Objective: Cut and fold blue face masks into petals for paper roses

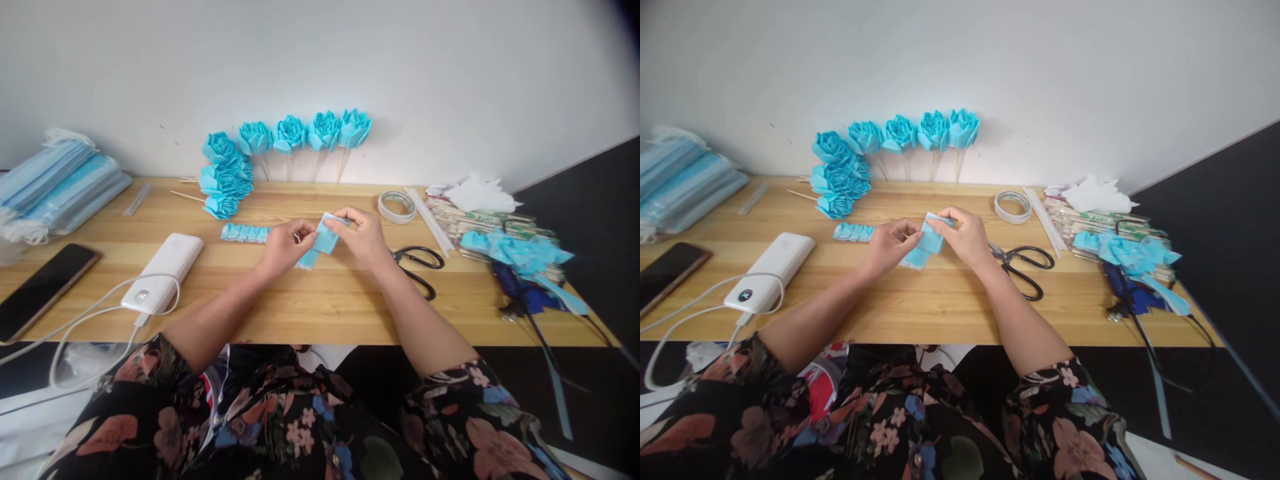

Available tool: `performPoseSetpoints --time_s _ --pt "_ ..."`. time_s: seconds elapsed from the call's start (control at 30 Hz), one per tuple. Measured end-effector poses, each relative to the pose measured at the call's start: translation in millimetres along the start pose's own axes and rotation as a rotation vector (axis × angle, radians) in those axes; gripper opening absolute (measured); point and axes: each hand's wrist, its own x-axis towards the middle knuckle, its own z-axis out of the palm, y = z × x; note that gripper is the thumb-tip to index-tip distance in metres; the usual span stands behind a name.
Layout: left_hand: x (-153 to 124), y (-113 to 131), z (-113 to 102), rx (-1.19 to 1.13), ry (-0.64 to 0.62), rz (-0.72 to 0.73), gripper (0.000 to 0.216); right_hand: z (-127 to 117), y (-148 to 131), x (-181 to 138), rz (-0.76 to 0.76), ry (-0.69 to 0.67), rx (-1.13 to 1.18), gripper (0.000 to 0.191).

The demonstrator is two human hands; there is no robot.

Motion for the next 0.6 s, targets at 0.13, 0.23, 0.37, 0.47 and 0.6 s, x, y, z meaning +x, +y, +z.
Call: performPoseSetpoints --time_s 0.13,0.23,0.37,0.47,0.6 --pt "1.2 3.1 -1.3 -0.026 0.006 -0.021 0.009 3.2 1.7 -0.5 -0.018 0.010 0.038 0.026" --pt "1.7 3.6 -1.9 -0.069 -0.012 -0.046 0.010 2.8 1.9 -0.4 -0.004 0.018 0.053 0.026" --pt "1.7 1.3 -2.0 -0.111 -0.092 -0.069 0.014 1.5 3.0 0.3 0.009 0.045 0.087 0.026" --pt "1.4 -0.1 -2.6 -0.101 -0.106 -0.076 0.017 1.9 3.7 0.7 0.007 0.043 0.126 0.022" --pt "1.1 0.6 -3.9 -0.077 -0.116 -0.099 0.022 3.0 3.5 0.8 0.003 0.048 0.150 0.020"
